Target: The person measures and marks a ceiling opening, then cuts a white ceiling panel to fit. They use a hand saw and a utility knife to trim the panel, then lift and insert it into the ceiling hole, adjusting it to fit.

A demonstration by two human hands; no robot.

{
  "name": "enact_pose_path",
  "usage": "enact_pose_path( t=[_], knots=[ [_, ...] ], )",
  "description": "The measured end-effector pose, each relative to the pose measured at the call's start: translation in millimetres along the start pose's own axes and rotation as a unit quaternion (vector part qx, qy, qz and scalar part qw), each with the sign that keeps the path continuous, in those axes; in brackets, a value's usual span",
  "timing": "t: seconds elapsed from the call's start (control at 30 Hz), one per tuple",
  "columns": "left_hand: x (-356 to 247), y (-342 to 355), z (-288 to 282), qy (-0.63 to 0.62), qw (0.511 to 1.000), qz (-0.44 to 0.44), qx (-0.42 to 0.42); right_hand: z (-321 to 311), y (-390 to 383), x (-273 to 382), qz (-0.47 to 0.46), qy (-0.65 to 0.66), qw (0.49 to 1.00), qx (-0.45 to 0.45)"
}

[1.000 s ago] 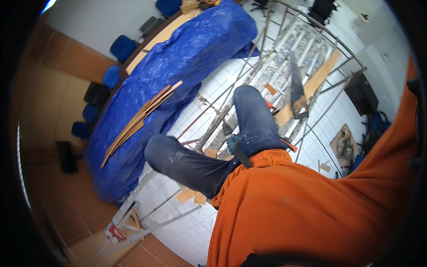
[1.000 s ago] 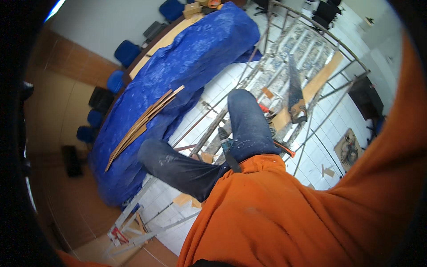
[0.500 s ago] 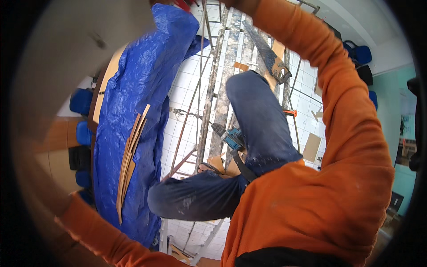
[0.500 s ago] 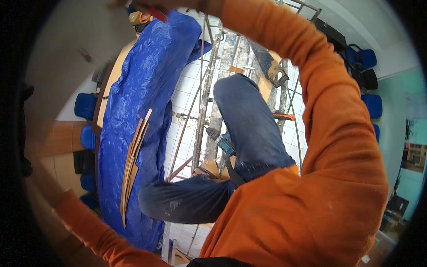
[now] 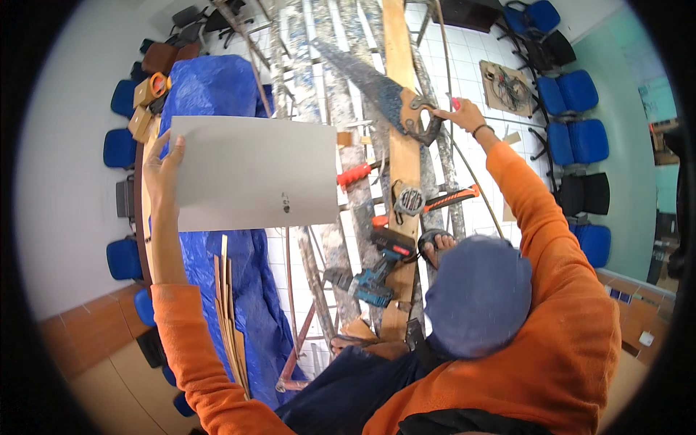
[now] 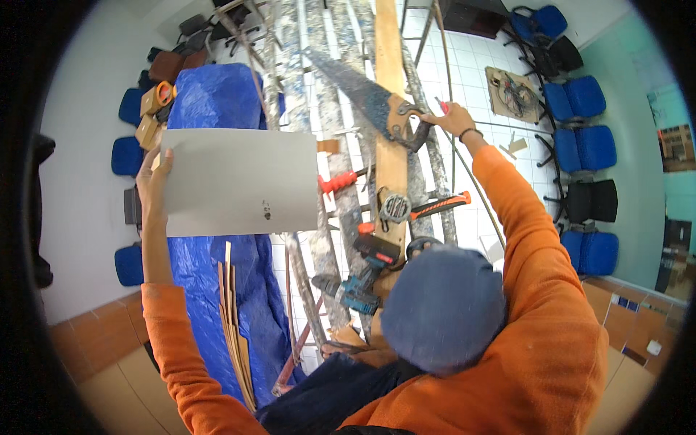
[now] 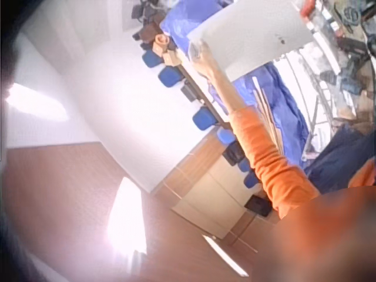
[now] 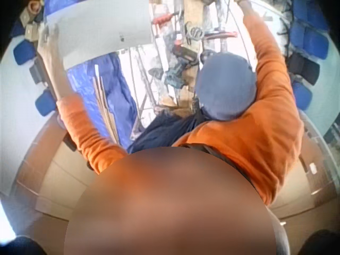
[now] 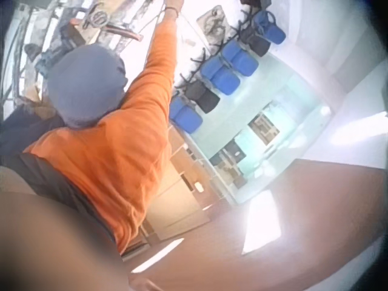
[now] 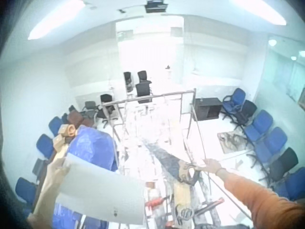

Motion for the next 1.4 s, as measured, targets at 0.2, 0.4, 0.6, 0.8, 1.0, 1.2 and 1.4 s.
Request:
enact_pose_path(
  t=[0.2,0.4,0.6,0.8,1.0,1.2,1.4],
  knots=[
    [52.0,52.3,201.4,-0.102,0.968,-0.131,0.19,59.1,-33.4,-0.6,0.013,0.446,0.882,0.152],
    [103.3,55.4,296.1,-0.106,0.94,-0.232,0.224,58.2,-42.4,6.6,0.096,0.553,0.826,0.055],
    [78.5,56.9,316.2,-0.132,0.935,-0.204,0.257,-13.0,-23.7,-19.4,0.08,0.717,0.678,-0.141],
    [55.8,87.6,380.1,-0.105,0.937,-0.168,0.289,-70.8,-37.6,-95.8,0.048,0.699,0.677,-0.224],
    [54.7,102.9,460.9,0.061,0.944,-0.008,0.325,-17.7,-103.6,-136.9,0.147,0.777,0.595,-0.142],
    [60.5,98.5,504.9,0.073,0.939,0.154,0.299,53.4,-154.4,-113.4,0.219,0.796,0.562,-0.048],
    [71.4,27.1,465.1,0.167,0.963,0.211,-0.02,65.6,-156.6,-93.9,0.203,0.75,0.628,-0.05]
  ],
)
Point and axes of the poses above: each hand's wrist, its own y-axis towards the middle knuckle, its own z-axis out of the palm, x = y × z, the point moved 8 cm from there along y, towards the middle knuckle, and after that the axes turned 5 degrees about -y, right-handed, at the moved point
